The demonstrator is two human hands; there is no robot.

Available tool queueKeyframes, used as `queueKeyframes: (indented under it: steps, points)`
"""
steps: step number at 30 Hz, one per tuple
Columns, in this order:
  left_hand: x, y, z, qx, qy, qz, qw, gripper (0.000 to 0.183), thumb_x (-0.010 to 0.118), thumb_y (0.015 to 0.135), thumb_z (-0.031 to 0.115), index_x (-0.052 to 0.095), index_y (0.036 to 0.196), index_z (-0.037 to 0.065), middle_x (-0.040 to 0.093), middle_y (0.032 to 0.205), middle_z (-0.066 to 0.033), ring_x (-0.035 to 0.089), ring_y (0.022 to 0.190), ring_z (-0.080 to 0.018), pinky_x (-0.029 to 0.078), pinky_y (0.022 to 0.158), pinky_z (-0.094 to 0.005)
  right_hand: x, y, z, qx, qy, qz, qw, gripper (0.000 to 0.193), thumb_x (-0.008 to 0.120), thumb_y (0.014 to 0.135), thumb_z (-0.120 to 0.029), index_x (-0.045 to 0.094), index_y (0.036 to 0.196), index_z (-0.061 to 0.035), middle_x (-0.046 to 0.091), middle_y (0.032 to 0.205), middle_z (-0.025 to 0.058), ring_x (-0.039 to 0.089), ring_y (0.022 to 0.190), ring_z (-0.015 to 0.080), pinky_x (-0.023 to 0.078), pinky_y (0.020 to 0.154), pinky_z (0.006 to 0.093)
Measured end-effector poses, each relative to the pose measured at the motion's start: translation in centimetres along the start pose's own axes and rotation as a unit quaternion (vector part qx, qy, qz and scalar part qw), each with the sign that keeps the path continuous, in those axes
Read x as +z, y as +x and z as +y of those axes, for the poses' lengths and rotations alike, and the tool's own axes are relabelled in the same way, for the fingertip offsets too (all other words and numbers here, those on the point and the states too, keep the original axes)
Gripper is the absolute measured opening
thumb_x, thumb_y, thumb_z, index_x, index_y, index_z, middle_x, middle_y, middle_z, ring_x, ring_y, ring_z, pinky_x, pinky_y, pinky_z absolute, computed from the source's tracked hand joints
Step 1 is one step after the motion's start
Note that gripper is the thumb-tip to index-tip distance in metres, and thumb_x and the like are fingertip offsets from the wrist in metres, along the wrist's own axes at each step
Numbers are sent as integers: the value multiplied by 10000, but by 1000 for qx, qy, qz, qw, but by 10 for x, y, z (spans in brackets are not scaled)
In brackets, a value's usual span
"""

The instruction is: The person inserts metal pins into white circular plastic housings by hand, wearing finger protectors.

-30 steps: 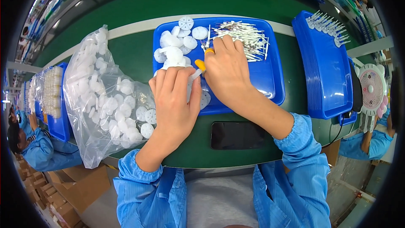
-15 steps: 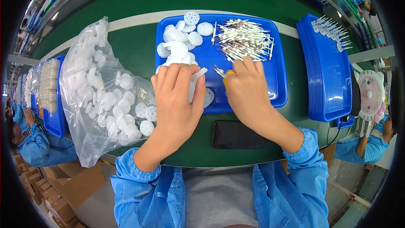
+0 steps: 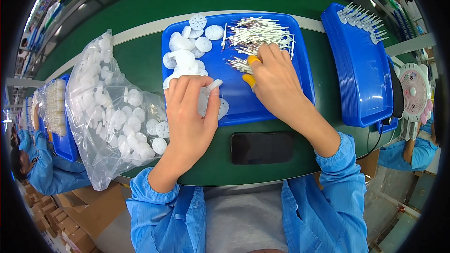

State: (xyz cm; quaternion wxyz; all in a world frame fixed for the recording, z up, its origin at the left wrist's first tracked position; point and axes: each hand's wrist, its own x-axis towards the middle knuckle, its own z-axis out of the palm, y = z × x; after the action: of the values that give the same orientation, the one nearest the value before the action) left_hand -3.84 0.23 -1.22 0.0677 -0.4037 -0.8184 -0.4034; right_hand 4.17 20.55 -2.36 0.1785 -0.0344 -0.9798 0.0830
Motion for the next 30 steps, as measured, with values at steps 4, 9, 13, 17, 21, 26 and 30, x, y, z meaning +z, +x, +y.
queueKeyframes:
  steps: [4, 9, 13, 17, 21, 26, 30]
  points:
    - [-1, 1, 1, 10, -10, 4, 1000, 130, 748, 922, 9, 689, 1038, 10, 695, 999, -117, 652, 886, -284, 514, 791, -392, -26, -26, -2, 10, 25, -56, 998, 204, 765, 782, -9, 752, 975, 55, 614, 1027, 154, 562, 1041, 308, 432, 889, 413]
    - [-1, -2, 7, -29, -105, -24, 994, 142, 722, 973, 8, 668, 1098, -30, 673, 1033, -152, 709, 868, -295, 575, 760, -392, -42, -47, 3, 47, 61, -122, 990, 319, 759, 756, 47, 767, 1075, 51, 587, 1055, 114, 528, 1040, 286, 421, 883, 394]
    - [-1, -4, 5, -117, -222, -47, 967, 168, 690, 1020, 9, 651, 1177, -36, 712, 1004, -120, 757, 915, -214, 603, 788, -313, -52, -47, 11, 81, 85, -93, 989, 417, 746, 732, 102, 775, 1147, 66, 594, 1063, 117, 531, 1039, 293, 444, 889, 401]
    - [-1, -4, 5, -141, -257, -83, 952, 175, 696, 1023, 8, 662, 1190, -33, 725, 943, -78, 769, 917, -180, 588, 801, -279, -58, -55, 17, 82, 121, -91, 985, 393, 745, 719, 103, 778, 1109, 70, 596, 1066, 121, 534, 1032, 298, 453, 884, 406]
    - [-2, -2, 5, -95, -215, -81, 969, 174, 724, 1009, 22, 697, 1172, -34, 685, 831, -44, 749, 814, -154, 572, 731, -260, -59, -54, 15, 38, 133, -110, 984, 249, 750, 704, 95, 779, 950, 68, 597, 1032, 119, 538, 1013, 295, 451, 875, 405]
    - [-8, -3, 13, -191, -203, -118, 953, 168, 783, 959, 41, 761, 1113, -23, 695, 760, -70, 657, 607, -115, 562, 653, -250, -52, -47, 16, 1, 115, -137, 984, 199, 717, 623, 123, 731, 816, 74, 607, 1045, 130, 544, 1007, 312, 452, 848, 412]
    - [-7, -4, 18, -168, -251, -91, 949, 141, 759, 982, 42, 757, 1099, -35, 737, 837, -98, 728, 693, -132, 582, 667, -260, -49, -48, 16, -12, 116, -125, 985, 138, 749, 692, 90, 750, 819, 39, 610, 980, 104, 549, 997, 288, 447, 863, 402]
